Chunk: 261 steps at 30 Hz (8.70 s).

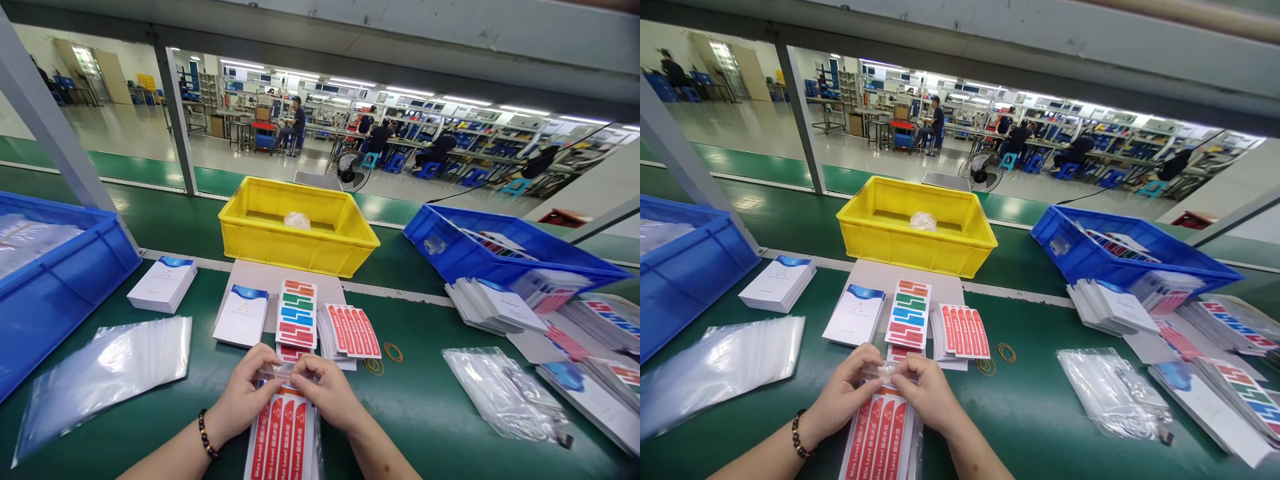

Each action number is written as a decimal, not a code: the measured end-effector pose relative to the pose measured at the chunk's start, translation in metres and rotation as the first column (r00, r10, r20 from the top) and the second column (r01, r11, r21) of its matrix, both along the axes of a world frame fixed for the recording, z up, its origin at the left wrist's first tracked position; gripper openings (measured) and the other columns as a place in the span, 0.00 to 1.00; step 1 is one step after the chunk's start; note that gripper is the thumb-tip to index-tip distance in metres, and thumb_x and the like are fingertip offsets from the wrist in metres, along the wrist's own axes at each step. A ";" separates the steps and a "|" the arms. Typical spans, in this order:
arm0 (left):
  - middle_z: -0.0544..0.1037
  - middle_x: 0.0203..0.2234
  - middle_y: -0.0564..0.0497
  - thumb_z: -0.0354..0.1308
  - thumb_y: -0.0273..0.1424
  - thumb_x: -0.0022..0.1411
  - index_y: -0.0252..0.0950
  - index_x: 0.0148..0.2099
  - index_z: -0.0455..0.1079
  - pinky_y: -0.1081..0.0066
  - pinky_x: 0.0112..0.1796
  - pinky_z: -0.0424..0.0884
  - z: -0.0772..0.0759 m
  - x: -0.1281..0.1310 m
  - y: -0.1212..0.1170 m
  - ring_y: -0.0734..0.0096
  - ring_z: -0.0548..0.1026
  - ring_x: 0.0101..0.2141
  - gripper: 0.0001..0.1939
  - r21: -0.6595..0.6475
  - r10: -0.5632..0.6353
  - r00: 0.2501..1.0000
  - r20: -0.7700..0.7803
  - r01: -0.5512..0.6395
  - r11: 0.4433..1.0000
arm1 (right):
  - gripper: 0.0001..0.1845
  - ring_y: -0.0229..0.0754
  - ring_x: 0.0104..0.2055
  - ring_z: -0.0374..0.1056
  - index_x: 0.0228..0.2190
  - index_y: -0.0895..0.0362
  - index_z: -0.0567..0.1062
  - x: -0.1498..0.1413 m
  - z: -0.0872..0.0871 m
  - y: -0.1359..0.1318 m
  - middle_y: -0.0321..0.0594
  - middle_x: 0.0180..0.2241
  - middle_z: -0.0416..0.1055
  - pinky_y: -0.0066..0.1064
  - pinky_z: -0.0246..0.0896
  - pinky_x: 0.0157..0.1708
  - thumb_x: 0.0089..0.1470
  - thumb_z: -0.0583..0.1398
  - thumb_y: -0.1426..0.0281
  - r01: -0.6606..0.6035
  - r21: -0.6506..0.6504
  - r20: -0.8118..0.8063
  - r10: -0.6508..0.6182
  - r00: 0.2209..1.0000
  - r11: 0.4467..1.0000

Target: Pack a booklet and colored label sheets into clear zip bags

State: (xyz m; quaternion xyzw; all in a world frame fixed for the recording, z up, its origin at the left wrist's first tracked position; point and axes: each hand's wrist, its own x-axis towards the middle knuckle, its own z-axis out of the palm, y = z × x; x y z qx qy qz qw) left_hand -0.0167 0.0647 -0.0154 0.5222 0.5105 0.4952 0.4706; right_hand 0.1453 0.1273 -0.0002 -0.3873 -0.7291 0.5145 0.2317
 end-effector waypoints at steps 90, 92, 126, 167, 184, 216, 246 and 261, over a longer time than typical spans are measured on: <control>0.65 0.16 0.55 0.49 0.42 0.56 0.35 0.20 0.61 0.74 0.24 0.55 0.034 0.002 0.007 0.74 0.61 0.20 0.19 -0.204 -0.040 0.951 -0.306 -0.024 0.979 | 0.24 0.49 0.36 0.72 0.54 0.63 0.60 -0.006 -0.044 -0.018 0.54 0.39 0.74 0.38 0.67 0.33 0.56 0.44 0.74 -0.185 0.592 0.109 0.150 0.983 0.784; 0.64 0.14 0.56 0.48 0.43 0.55 0.36 0.19 0.60 0.74 0.23 0.57 0.027 0.004 0.012 0.74 0.61 0.19 0.19 -0.245 -0.007 0.986 -0.168 -0.035 0.969 | 0.24 0.48 0.34 0.72 0.54 0.64 0.59 -0.007 -0.042 -0.019 0.53 0.37 0.74 0.37 0.67 0.31 0.55 0.44 0.75 -0.183 0.635 0.114 0.144 0.983 0.751; 0.60 0.15 0.56 0.46 0.39 0.58 0.37 0.19 0.55 0.72 0.23 0.56 0.009 -0.008 0.012 0.74 0.58 0.19 0.18 -0.154 0.048 0.980 -0.194 -0.079 0.985 | 0.10 0.40 0.25 0.60 0.30 0.57 0.69 -0.006 -0.017 -0.018 0.40 0.23 0.65 0.30 0.54 0.25 0.54 0.49 0.77 -0.114 0.788 0.140 0.005 0.990 0.605; 0.73 0.16 0.49 0.33 0.68 0.41 0.30 0.49 0.67 0.74 0.16 0.61 0.002 -0.021 0.008 0.73 0.66 0.13 0.53 -0.199 -0.070 0.687 0.723 0.304 0.932 | 0.14 0.42 0.33 0.63 0.38 0.54 0.70 -0.025 0.043 0.017 0.40 0.28 0.66 0.39 0.59 0.34 0.52 0.53 0.80 -0.085 0.920 0.047 0.108 0.993 0.382; 0.78 0.39 0.39 0.68 0.30 0.40 0.31 0.46 0.71 0.61 0.40 0.68 0.011 -0.019 0.005 0.53 0.75 0.40 0.27 -0.170 -0.146 0.696 0.703 0.364 0.916 | 0.07 0.48 0.37 0.65 0.30 0.57 0.72 -0.013 0.009 0.121 0.43 0.32 0.71 0.38 0.57 0.38 0.43 0.59 0.69 0.168 0.673 0.178 -0.378 0.909 0.721; 0.81 0.29 0.42 0.69 0.37 0.42 0.28 0.35 0.70 0.65 0.35 0.73 0.013 -0.003 0.006 0.57 0.79 0.31 0.21 -0.512 0.159 0.706 0.690 0.322 0.796 | 0.16 0.46 0.28 0.65 0.21 0.56 0.73 0.095 0.001 0.085 0.44 0.26 0.71 0.32 0.52 0.26 0.42 0.59 0.56 0.573 0.422 0.289 -0.703 0.649 0.702; 0.80 0.31 0.41 0.65 0.40 0.47 0.29 0.38 0.72 0.64 0.39 0.69 0.012 -0.003 0.003 0.62 0.77 0.31 0.21 -0.356 -0.026 0.759 0.651 0.335 0.872 | 0.23 0.37 0.22 0.67 0.34 0.56 0.68 0.009 0.003 0.012 0.31 0.20 0.68 0.26 0.60 0.21 0.39 0.65 0.55 0.148 -0.385 -0.272 -0.266 0.925 0.911; 0.75 0.27 0.49 0.55 0.33 0.57 0.36 0.28 0.76 0.71 0.36 0.64 0.019 -0.015 0.005 0.66 0.71 0.32 0.11 -0.036 -0.388 0.910 -0.149 0.387 0.921 | 0.22 0.44 0.25 0.72 0.31 0.56 0.67 0.017 -0.001 0.028 0.38 0.25 0.75 0.30 0.65 0.20 0.38 0.67 0.56 0.365 -0.407 -0.403 -0.523 0.751 0.837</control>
